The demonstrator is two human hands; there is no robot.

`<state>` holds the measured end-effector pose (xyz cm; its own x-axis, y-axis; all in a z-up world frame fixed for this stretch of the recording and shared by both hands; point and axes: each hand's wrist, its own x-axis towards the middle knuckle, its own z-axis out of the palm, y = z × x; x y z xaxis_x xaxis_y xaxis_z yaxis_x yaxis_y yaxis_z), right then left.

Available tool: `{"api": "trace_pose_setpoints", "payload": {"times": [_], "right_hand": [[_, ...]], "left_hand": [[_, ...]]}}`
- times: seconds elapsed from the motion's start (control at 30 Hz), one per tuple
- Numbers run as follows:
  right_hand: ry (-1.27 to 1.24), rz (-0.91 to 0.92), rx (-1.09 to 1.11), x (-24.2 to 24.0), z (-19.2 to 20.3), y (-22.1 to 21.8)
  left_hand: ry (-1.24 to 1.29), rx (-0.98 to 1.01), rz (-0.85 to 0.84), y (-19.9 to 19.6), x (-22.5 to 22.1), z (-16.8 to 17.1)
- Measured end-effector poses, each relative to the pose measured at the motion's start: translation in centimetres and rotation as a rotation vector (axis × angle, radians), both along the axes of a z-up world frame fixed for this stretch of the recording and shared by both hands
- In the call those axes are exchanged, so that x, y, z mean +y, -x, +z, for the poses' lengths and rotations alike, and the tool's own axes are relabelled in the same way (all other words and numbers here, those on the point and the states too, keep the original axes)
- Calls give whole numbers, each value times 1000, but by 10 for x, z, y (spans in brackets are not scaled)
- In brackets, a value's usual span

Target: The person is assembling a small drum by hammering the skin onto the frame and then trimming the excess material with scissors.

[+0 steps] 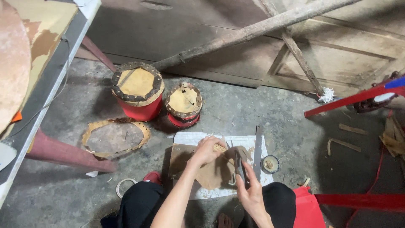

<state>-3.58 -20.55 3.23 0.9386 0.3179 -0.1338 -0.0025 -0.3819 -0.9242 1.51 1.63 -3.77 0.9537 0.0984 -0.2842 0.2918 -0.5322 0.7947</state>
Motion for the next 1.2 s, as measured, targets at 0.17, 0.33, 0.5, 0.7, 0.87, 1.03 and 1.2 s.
{"api": "trace_pose_setpoints", "payload": {"times": [0.17, 0.33, 0.5, 0.7, 0.87, 1.03, 1.2], "right_hand": [[-84, -44, 102, 3, 16, -1], [-83, -37, 193, 9, 13, -5], [-107, -61, 206, 7, 23, -6], [128, -1, -126, -17, 4, -4], [146, 81, -122, -1, 12, -9], [225, 28, -83, -14, 8, -10], [170, 117, -93, 6, 24, -16]], "left_hand": [[14, -43, 21, 3, -1, 3], [26, 9, 9, 2, 0, 8], [8, -54, 13, 3, -1, -3], [10, -46, -3, 0, 0, -11], [25, -55, 25, 1, -1, -13], [30, -79, -7, 0, 1, -18], [27, -29, 29, 1, 0, -14]]}}
